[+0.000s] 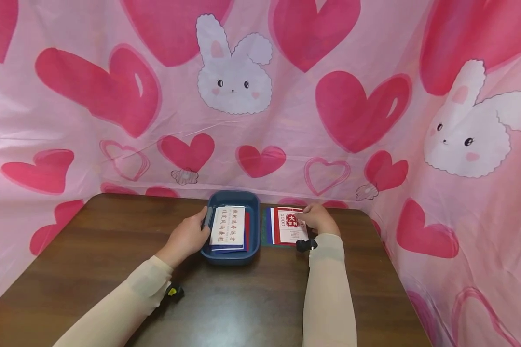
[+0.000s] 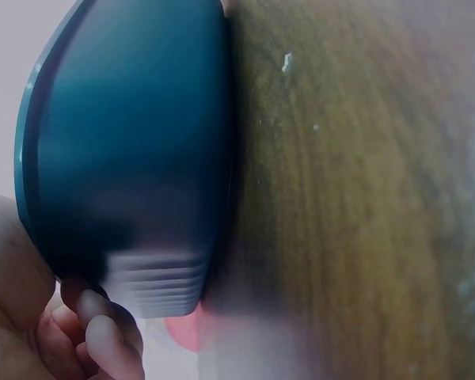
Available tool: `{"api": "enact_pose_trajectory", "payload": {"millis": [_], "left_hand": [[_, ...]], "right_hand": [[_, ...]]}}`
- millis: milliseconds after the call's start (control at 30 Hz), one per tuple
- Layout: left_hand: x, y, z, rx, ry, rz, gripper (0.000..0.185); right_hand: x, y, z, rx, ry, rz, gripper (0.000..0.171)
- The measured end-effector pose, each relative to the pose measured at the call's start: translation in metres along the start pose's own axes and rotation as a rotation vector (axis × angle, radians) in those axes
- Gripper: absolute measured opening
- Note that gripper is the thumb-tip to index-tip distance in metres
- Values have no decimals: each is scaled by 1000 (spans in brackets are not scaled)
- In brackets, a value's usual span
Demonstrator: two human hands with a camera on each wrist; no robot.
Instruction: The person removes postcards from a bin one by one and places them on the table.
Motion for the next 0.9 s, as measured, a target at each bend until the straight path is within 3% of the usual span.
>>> {"api": "enact_pose_trajectory", "payload": {"millis": [367, 700, 900], "left_hand": [[6, 1, -7, -19, 1, 5, 74], [2, 2, -4, -8, -5, 8, 73], [3, 4, -1, 2, 10, 2, 73]], "right_hand": [[-3, 7, -28, 22, 54, -2, 47], [-11, 22, -72, 208, -84, -17, 53], [-25, 34, -110, 295, -120, -35, 43]]}}
Point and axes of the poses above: each hand's wrist, its own y-axis away from the middle knuckle, its own x-axis out of the back of the hand, z = x × y, the point moved 1 cm from there along -y, towards the middle knuckle, and after that the axes turned 3 degrees about z, right-handed, at the moved point
